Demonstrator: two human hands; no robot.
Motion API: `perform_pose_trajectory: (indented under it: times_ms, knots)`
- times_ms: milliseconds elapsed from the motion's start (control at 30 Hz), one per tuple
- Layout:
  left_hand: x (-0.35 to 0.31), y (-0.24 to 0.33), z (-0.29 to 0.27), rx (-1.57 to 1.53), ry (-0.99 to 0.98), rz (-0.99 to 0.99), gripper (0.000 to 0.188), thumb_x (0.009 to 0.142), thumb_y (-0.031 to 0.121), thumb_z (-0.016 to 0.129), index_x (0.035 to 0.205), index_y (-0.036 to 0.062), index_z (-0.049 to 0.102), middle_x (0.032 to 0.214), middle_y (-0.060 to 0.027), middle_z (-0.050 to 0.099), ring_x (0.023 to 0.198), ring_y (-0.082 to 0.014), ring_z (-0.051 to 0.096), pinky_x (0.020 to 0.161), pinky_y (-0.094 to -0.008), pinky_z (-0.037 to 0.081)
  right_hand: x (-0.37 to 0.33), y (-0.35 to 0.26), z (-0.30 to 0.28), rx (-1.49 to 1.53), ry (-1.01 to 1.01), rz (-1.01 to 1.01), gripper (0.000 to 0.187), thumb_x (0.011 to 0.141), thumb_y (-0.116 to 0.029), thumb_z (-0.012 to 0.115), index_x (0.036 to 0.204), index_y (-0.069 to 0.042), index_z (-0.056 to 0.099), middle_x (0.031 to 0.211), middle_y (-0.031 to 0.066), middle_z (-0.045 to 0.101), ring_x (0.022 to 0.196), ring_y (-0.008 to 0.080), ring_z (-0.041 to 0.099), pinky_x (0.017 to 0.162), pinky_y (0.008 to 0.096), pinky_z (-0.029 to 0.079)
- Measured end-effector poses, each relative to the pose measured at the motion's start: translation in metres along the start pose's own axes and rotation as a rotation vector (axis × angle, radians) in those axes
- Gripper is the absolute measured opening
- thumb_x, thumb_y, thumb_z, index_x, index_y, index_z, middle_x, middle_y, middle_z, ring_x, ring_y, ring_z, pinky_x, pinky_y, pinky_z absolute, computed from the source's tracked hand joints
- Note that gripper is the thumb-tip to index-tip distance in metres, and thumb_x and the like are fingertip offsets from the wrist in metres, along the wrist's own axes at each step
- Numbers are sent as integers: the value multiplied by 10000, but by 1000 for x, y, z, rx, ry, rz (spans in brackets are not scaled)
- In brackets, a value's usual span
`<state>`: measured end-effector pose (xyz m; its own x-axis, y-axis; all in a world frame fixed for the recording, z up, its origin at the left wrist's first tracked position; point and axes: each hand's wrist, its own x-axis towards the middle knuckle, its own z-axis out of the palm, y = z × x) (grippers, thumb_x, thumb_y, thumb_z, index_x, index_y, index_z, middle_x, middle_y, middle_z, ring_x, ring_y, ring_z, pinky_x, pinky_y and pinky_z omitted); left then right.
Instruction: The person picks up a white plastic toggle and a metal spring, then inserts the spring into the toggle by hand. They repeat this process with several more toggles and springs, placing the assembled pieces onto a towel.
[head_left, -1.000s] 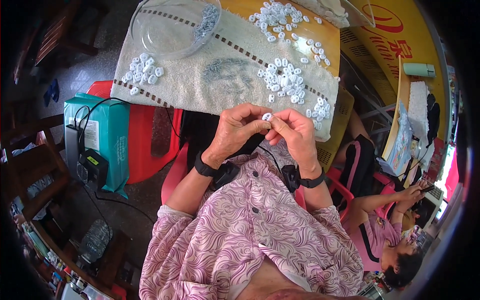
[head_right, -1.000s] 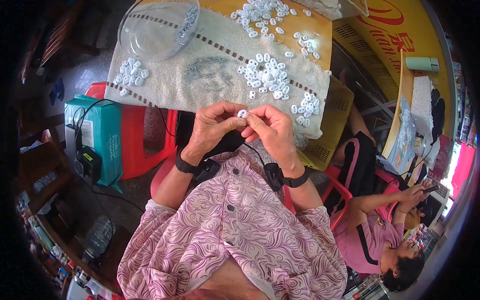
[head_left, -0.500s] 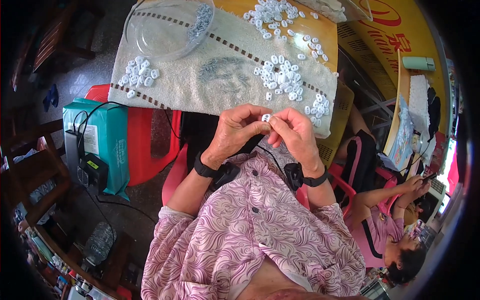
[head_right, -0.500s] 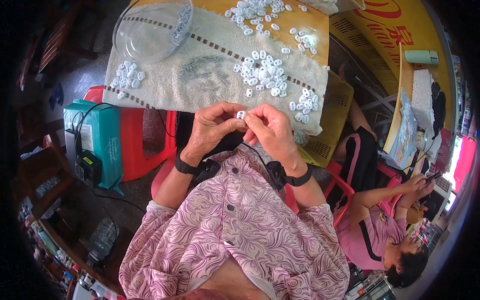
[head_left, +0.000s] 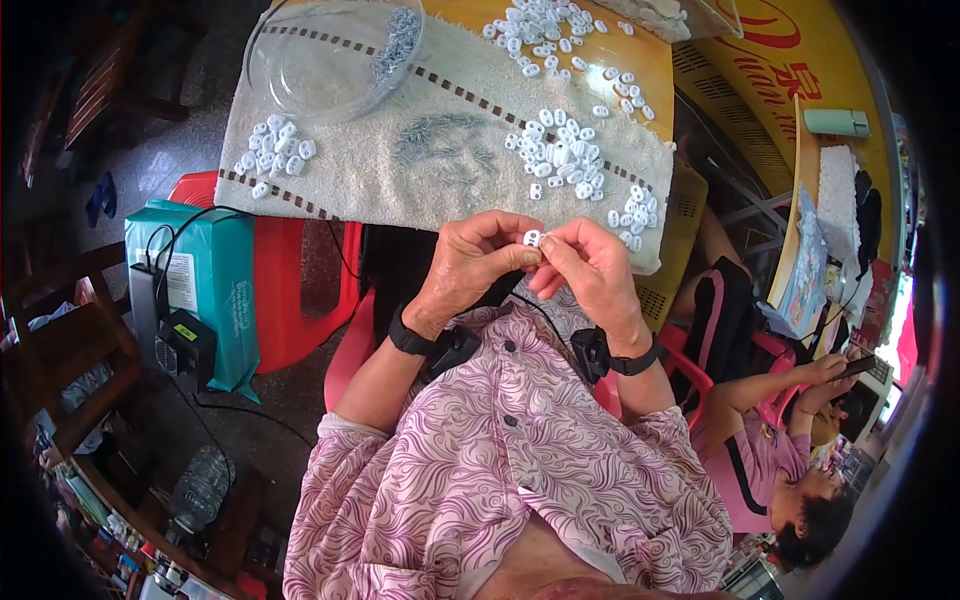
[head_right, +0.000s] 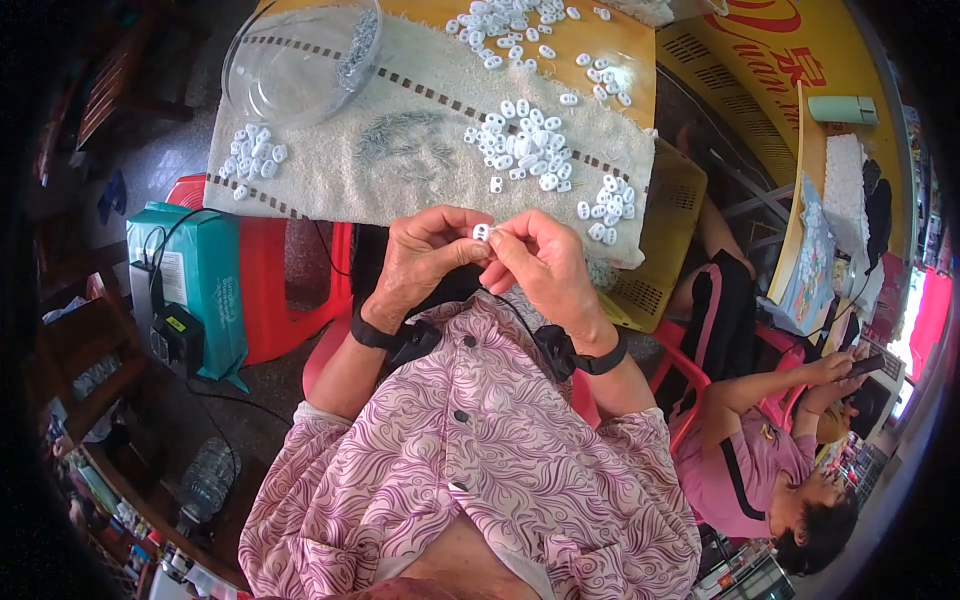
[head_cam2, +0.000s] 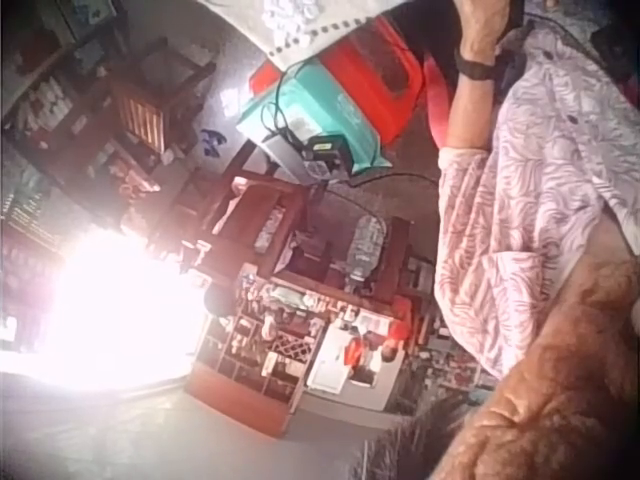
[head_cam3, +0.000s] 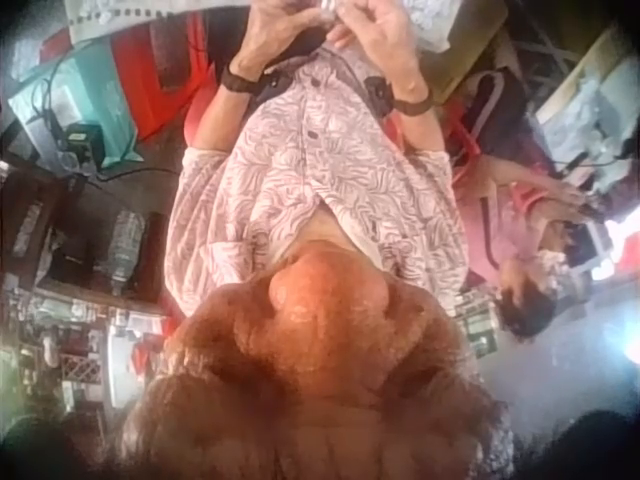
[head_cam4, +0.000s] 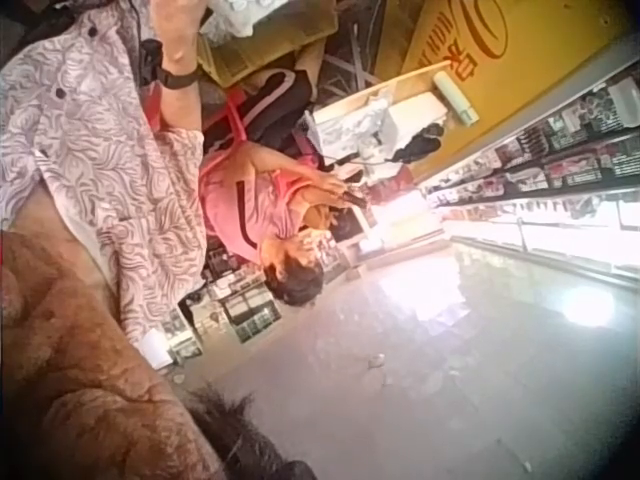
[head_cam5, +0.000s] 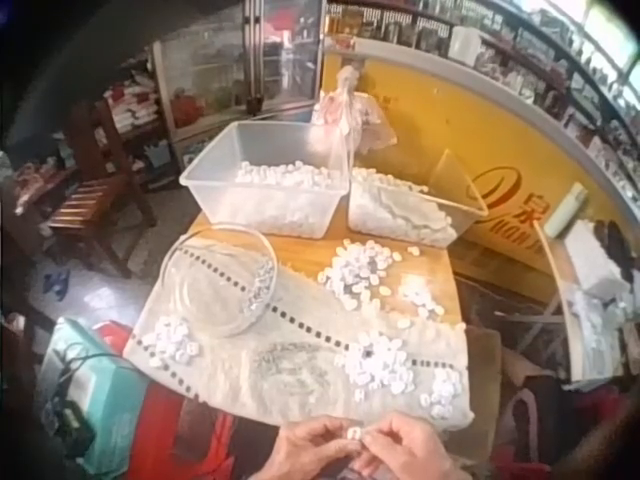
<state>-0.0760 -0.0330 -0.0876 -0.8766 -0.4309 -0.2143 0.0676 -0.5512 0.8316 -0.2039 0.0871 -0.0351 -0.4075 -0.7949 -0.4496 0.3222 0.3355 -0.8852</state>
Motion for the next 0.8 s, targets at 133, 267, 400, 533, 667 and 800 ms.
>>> perform_pose_trajectory:
  times_ms: [133, 267, 400, 533, 667, 800]
  knots:
    - [0, 0, 1, 2, 6, -7, 242, 852, -1, 675, 1082, -56, 625, 936, -89, 679, 807, -121, 645, 734, -250, 552, 1, 2, 1, -24, 14, -15, 163, 953, -116, 548, 937, 44, 570, 753, 93, 643, 610, 118, 636, 528, 228, 531]
    - [0, 1, -1, -13, 15, -12, 232, 843, -27, 670, 1070, -51, 629, 924, -88, 678, 809, -126, 652, 736, -252, 554, 2, 6, 3, -18, 38, -46, 161, 953, -118, 553, 951, 41, 581, 753, 91, 645, 613, 115, 636, 527, 223, 528]
    - [0, 5, 0, -50, 31, -12, 239, 830, -42, 676, 1066, -38, 636, 896, -72, 678, 787, -116, 649, 725, -243, 542, 2, 3, 3, 10, 17, -35, 171, 957, -125, 555, 986, 40, 590, 768, 90, 652, 625, 126, 646, 540, 226, 534]
    - [0, 6, -1, -56, 32, -7, 241, 827, -35, 682, 1064, -34, 641, 882, -67, 680, 770, -107, 642, 723, -242, 532, 2, 4, 2, 110, 3, -34, 194, 965, -143, 551, 1020, 39, 592, 808, 98, 659, 660, 143, 664, 569, 239, 553]
    - [0, 9, 1, -61, 41, -15, 248, 827, -27, 685, 1072, -29, 646, 874, -63, 681, 763, -102, 637, 721, -238, 526, 3, 4, 0, 136, -13, -25, 200, 966, -148, 549, 1022, 39, 591, 837, 101, 660, 676, 147, 667, 581, 247, 563]
    - [0, 7, -2, -27, 14, -7, 253, 852, -31, 656, 1102, -58, 624, 920, -100, 681, 786, -128, 650, 728, -260, 558, 4, 6, -1, 152, -25, -26, 184, 962, -133, 553, 1015, 39, 593, 836, 97, 659, 671, 145, 666, 576, 246, 563]
